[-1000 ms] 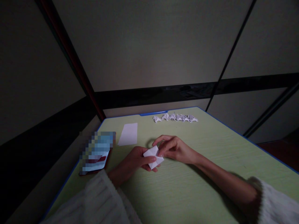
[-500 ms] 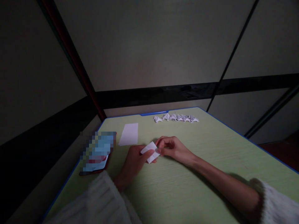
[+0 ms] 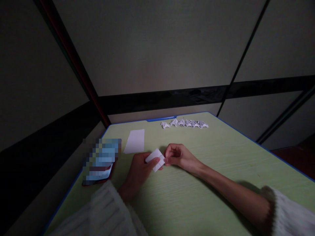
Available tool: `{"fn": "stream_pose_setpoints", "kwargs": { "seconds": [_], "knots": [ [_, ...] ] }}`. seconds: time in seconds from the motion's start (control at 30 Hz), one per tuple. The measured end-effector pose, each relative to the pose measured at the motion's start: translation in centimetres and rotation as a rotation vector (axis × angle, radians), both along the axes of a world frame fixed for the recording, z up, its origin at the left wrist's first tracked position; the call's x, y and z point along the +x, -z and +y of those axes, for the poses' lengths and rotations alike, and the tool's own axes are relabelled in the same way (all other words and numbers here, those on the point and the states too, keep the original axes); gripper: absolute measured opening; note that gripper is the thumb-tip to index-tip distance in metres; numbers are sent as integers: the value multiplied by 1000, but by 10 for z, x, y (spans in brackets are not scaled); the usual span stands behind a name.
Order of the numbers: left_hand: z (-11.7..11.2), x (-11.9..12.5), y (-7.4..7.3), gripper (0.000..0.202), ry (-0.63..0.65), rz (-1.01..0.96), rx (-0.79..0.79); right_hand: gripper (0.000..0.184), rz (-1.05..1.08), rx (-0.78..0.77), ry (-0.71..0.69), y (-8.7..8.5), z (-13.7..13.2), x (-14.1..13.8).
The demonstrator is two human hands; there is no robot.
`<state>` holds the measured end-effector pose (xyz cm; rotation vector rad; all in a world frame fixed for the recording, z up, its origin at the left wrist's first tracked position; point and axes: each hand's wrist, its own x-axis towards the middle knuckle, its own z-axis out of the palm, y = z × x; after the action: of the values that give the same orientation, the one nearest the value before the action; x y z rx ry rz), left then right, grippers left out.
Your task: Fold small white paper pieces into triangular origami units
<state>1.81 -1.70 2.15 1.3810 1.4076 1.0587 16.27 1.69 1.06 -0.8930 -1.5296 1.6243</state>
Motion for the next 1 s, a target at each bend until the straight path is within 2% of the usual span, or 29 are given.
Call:
{"fn": "stream_pose_setpoints", "kwargs": {
  "seconds": [0.07,0.17,0.43,0.67,0.83,1.0],
  "knots": [
    [0,-1,2,21,-3,22,8,26,13,-30,-39,0,-1,-2],
    [0,-2,4,24,18,54,19,26,-17,29,-76,1,-4,-5],
    [-1,0,3,24,45,72,52,26,22,106,-64,8,-6,-6],
    [-1,1,3,21,88,-27,14,30,82,79,-29,9,-8,-6],
    [0,-2,5,21,120,-124,-5,33,93,75,-73,6,-8,-7],
    [-2,0,3,21,135,-71,-32,27,77,109,-94,4,-12,-8]
  ]
}}
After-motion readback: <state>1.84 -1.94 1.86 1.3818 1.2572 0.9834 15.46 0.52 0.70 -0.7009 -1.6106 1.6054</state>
